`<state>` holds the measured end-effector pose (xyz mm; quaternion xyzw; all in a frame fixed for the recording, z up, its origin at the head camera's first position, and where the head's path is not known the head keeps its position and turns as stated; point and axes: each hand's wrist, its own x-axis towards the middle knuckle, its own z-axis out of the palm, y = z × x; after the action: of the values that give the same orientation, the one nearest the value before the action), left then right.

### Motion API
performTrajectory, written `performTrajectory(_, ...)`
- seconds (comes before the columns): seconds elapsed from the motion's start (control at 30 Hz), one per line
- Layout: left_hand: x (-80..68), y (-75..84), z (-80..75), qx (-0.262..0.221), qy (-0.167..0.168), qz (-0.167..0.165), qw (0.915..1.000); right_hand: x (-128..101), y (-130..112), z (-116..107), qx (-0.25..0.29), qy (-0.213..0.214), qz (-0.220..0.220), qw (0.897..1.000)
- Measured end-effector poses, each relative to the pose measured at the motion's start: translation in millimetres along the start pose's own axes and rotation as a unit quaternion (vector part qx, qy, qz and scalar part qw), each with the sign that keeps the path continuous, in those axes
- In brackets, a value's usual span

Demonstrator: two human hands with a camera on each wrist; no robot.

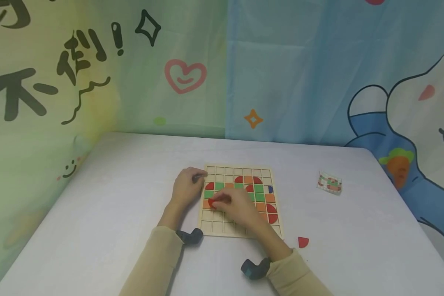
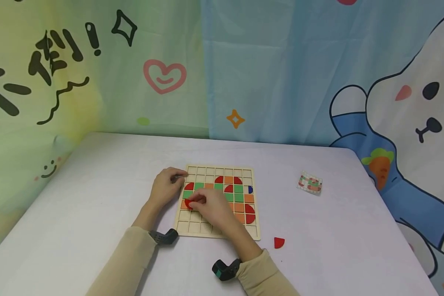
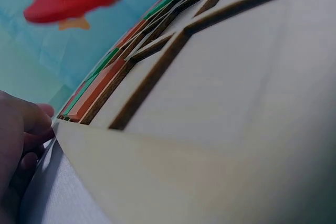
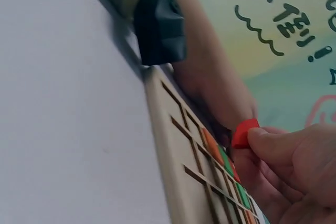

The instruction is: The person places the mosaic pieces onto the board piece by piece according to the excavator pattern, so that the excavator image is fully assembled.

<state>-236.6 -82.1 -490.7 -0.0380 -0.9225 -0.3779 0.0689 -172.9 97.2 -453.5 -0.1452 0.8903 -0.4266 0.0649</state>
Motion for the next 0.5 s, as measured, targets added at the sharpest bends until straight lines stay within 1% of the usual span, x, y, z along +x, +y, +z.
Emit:
performTrajectory(0.17,0.2,-1.0,0.2,0.002,0.004,0.003,1.0,-2.0,-3.1,7.7,0.01,-0.016,0.002,1.0)
performTrajectory(0.23,0.5,-1.8,0.5,0.002,0.006,0.007,1.0,-3.2,-4.3,10.2,0.004,-0.019,-0.001,1.0)
performTrajectory(0.33,1.2,-3.4,1.3,0.001,0.007,0.012,0.9999,-4.1,-4.7,14.1,-0.023,-0.014,-0.016,0.999)
performTrajectory(0.5,1.1,-3.3,1.3,0.001,0.008,0.013,0.9999,-5.2,-5.7,18.3,-0.069,0.008,-0.05,0.996)
